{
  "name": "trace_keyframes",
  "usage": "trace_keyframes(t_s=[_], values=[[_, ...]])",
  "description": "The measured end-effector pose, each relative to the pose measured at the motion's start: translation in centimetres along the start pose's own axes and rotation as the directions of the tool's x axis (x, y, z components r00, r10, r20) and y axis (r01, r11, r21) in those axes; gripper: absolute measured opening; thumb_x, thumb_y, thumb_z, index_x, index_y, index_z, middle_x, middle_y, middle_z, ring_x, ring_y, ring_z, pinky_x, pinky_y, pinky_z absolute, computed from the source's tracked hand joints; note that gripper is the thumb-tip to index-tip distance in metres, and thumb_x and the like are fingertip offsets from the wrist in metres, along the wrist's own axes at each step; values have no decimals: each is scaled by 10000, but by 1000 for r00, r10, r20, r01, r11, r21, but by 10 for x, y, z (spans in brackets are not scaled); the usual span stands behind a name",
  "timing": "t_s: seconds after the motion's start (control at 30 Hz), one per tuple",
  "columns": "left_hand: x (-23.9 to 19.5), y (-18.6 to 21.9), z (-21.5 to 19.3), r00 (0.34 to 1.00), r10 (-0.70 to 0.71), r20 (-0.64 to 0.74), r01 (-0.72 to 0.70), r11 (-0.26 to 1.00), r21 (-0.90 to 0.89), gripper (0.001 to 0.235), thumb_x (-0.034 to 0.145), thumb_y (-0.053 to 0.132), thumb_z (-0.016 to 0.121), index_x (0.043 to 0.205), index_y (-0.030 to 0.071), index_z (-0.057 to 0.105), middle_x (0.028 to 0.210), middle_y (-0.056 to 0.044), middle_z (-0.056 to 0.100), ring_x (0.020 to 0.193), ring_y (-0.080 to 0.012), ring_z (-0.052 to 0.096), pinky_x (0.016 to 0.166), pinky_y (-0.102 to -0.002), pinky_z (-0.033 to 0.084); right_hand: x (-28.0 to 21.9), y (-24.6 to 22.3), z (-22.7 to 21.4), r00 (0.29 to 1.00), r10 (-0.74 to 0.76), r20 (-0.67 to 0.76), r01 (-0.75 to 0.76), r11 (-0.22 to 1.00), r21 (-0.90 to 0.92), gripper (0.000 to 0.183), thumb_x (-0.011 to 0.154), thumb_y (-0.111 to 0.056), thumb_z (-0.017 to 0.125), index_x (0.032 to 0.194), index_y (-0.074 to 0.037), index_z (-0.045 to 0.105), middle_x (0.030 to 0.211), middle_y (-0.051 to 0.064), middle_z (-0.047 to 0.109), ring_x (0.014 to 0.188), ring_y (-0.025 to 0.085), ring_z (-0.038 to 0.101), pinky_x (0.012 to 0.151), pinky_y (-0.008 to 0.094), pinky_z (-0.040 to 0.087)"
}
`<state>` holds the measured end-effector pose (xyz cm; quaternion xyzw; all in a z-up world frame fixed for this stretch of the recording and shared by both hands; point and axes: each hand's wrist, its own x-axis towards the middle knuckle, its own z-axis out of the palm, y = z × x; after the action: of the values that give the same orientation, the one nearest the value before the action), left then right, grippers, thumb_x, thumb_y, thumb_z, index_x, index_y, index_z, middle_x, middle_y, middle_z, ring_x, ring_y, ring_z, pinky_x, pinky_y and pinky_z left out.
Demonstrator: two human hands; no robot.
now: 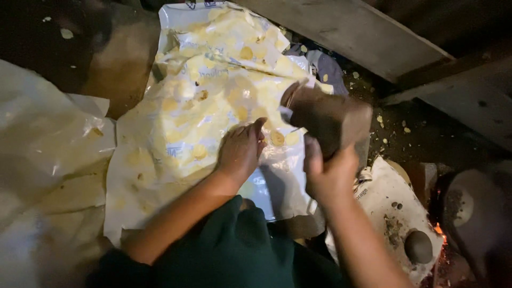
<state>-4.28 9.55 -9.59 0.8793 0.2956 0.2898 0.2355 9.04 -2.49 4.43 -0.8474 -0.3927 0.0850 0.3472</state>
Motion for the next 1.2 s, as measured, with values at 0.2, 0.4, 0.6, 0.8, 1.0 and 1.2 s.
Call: trace_keyframes(t_s=[0.2,0.4,0.6,0.8,1.0,1.2], values=[[-20,-4,-65,988,-119,-100,132,981,140,381,941,91,636,1315,16,623,974,-197,684,884,-407,682,782,-542,530,-24,38,74,915,169,367,-1,909,-416,533,943,-373,668,1262,16,494,896,325,718,888,504,731,770,614,595],[-46,-44,-45,976,-181,-121,205,952,227,288,922,435,718,1150,260,722,1066,-11,654,1013,-284,644,930,-473,474,24,27,51,880,143,454,8,949,-315,460,949,-437,659,1122,-22,562,931,320,718,969,532,705,808,618,571],[-56,-46,-40,978,-135,-159,161,973,167,238,910,302,756,1129,221,707,1037,-27,647,968,-291,665,875,-439,513,0,-13,23,930,169,328,-82,961,-263,443,959,-405,651,1147,-22,533,950,364,696,975,571,678,797,642,552],[-60,-57,-41,976,-129,-174,144,986,82,164,888,208,760,1045,186,721,993,-59,623,903,-331,676,836,-447,535,-12,39,68,905,179,386,-32,933,-358,497,955,-392,661,1225,-8,497,947,359,705,965,546,703,810,635,567],[-48,-26,-57,962,-253,-107,264,959,103,130,837,317,795,941,290,723,1008,-7,634,976,-300,649,901,-471,485,-1,-3,26,916,95,390,-17,980,-198,397,922,-340,704,1100,-8,578,885,348,704,928,575,680,765,664,523],[-40,-47,-69,943,-244,-226,258,966,33,76,872,253,810,913,250,746,927,-15,659,856,-306,700,818,-443,534,-6,-49,-8,987,-93,131,73,986,148,281,901,-232,802,925,-91,561,493,148,586,430,295,638,418,388,485]])
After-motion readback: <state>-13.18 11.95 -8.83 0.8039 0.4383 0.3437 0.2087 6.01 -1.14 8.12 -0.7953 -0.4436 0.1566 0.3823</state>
